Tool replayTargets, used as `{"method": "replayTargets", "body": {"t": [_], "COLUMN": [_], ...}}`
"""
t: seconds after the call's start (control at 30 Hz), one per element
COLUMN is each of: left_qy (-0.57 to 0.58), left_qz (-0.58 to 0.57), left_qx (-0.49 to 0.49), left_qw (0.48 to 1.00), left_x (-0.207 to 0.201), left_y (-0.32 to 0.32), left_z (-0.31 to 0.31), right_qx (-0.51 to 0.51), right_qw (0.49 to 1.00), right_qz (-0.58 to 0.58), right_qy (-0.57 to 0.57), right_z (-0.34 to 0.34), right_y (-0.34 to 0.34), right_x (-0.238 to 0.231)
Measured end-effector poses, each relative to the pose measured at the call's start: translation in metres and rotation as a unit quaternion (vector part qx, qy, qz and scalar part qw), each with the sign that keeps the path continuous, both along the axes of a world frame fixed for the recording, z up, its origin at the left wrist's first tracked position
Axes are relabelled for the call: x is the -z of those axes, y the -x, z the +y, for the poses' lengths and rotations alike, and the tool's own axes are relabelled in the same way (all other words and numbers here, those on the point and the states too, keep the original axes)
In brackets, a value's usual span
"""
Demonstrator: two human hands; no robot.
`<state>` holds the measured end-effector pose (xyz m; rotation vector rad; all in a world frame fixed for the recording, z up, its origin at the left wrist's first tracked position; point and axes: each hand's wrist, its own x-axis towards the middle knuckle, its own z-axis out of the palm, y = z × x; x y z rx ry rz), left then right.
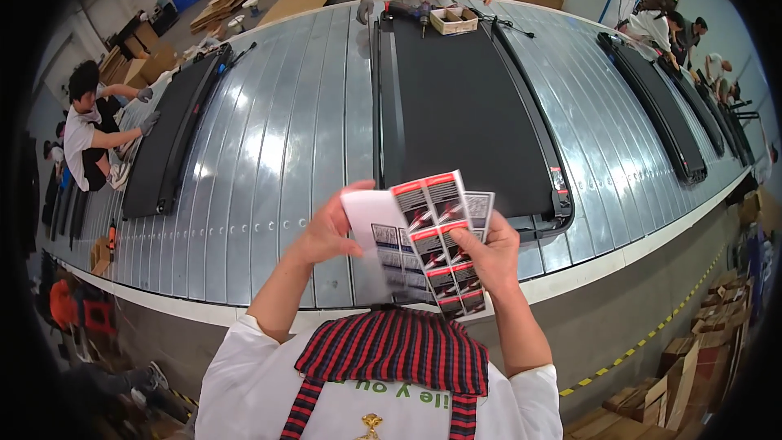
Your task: Apply adhesive warning and informational labels to treadmills on a moving assembly line.
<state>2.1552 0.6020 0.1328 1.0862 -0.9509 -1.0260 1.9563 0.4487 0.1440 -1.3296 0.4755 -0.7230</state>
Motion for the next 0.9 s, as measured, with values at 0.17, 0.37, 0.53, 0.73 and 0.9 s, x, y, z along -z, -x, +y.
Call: {"method": "replayTargets", "body": {"t": [0.17,0.37,0.53,0.73,0.9], "left_qy": [-0.077,-0.089,-0.078,-0.109,0.112], "left_qz": [0.010,0.168,0.152,-0.022,0.214], "left_qx": [-0.035,-0.227,-0.344,-0.168,-0.021], "left_qw": [0.996,0.955,0.923,0.979,0.970], "left_x": [0.039,0.033,0.037,0.034,0.036], "left_y": [0.024,0.018,-0.001,0.009,0.006], "left_z": [-0.006,-0.006,0.007,-0.008,-0.001], "right_qx": [0.033,0.009,0.139,-0.097,-0.003], "right_qw": [0.999,1.000,0.990,0.994,0.987], "right_qz": [-0.018,-0.004,-0.012,-0.023,0.025], "right_qy": [0.031,0.012,0.003,0.045,0.157], "right_z": [0.001,-0.009,-0.022,0.015,0.035], "right_y": [-0.015,-0.013,0.002,-0.027,-0.054], "right_x": [0.012,0.031,0.036,-0.002,0.012]}}
